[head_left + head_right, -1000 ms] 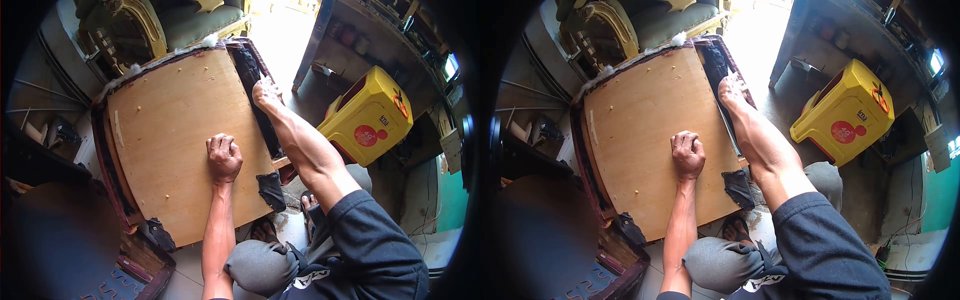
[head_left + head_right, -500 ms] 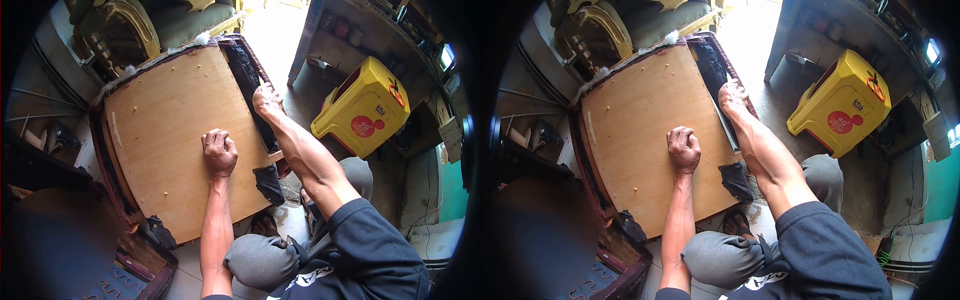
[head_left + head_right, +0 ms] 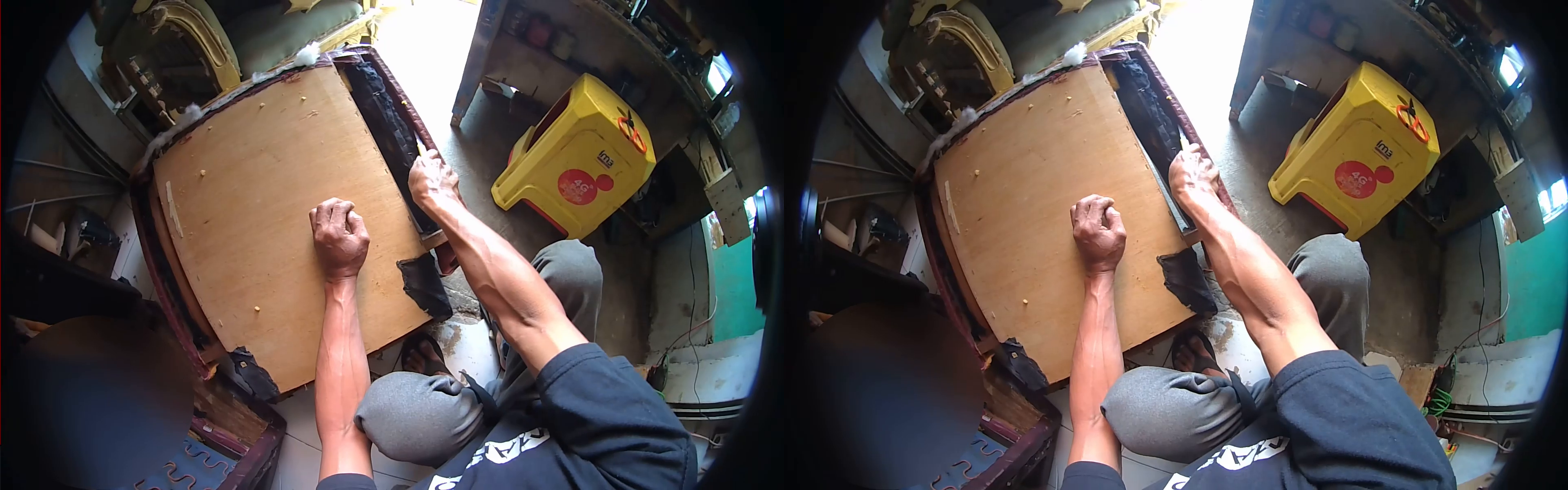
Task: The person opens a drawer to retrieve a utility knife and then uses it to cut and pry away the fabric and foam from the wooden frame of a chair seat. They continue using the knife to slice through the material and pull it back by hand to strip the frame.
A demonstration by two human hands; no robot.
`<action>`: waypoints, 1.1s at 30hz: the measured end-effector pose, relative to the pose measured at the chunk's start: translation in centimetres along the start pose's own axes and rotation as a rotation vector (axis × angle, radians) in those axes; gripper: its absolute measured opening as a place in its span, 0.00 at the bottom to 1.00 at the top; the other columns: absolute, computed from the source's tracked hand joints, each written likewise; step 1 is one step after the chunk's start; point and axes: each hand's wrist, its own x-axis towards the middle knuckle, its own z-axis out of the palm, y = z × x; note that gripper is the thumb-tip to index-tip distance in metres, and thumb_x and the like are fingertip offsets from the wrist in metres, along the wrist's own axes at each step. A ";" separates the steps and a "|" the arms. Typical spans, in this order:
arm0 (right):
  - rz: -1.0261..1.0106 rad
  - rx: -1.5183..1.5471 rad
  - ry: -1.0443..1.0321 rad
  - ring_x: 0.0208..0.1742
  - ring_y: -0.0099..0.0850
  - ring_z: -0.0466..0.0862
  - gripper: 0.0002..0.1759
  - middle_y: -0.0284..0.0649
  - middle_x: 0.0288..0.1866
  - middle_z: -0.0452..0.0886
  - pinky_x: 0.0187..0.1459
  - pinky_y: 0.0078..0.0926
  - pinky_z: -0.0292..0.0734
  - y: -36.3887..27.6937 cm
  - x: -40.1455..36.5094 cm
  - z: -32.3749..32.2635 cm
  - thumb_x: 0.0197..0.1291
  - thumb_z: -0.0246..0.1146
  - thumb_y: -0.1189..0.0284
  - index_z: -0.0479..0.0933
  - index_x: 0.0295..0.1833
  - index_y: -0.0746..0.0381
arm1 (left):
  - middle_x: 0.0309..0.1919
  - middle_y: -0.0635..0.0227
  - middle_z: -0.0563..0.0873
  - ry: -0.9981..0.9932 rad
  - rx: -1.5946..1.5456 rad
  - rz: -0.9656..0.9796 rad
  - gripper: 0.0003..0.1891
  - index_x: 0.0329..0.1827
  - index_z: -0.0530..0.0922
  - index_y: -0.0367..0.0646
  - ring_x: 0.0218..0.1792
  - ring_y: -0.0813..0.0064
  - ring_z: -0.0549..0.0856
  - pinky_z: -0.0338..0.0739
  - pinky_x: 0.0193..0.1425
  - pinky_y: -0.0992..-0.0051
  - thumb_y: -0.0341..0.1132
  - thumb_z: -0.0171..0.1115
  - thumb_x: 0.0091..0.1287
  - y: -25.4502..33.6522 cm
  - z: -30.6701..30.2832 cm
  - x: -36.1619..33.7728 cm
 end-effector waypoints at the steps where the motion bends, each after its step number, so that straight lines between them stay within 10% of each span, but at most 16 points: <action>1: 0.002 -0.011 -0.012 0.57 0.58 0.90 0.20 0.63 0.55 0.88 0.60 0.54 0.86 0.4 -0.3 0.1 0.80 0.48 0.65 0.73 0.62 0.71 | 0.43 0.59 0.87 0.005 0.007 0.008 0.08 0.40 0.85 0.40 0.47 0.55 0.84 0.80 0.58 0.60 0.20 0.63 0.60 0.0 0.0 0.1; 33: 0.040 -0.101 -0.154 0.52 0.60 0.91 0.23 0.64 0.47 0.89 0.53 0.57 0.86 8.3 -9.2 -0.4 0.83 0.47 0.59 0.70 0.57 0.71 | 0.43 0.61 0.89 -0.004 -0.030 -0.009 0.08 0.40 0.87 0.40 0.49 0.58 0.86 0.81 0.59 0.63 0.20 0.63 0.62 -0.2 -0.4 -0.2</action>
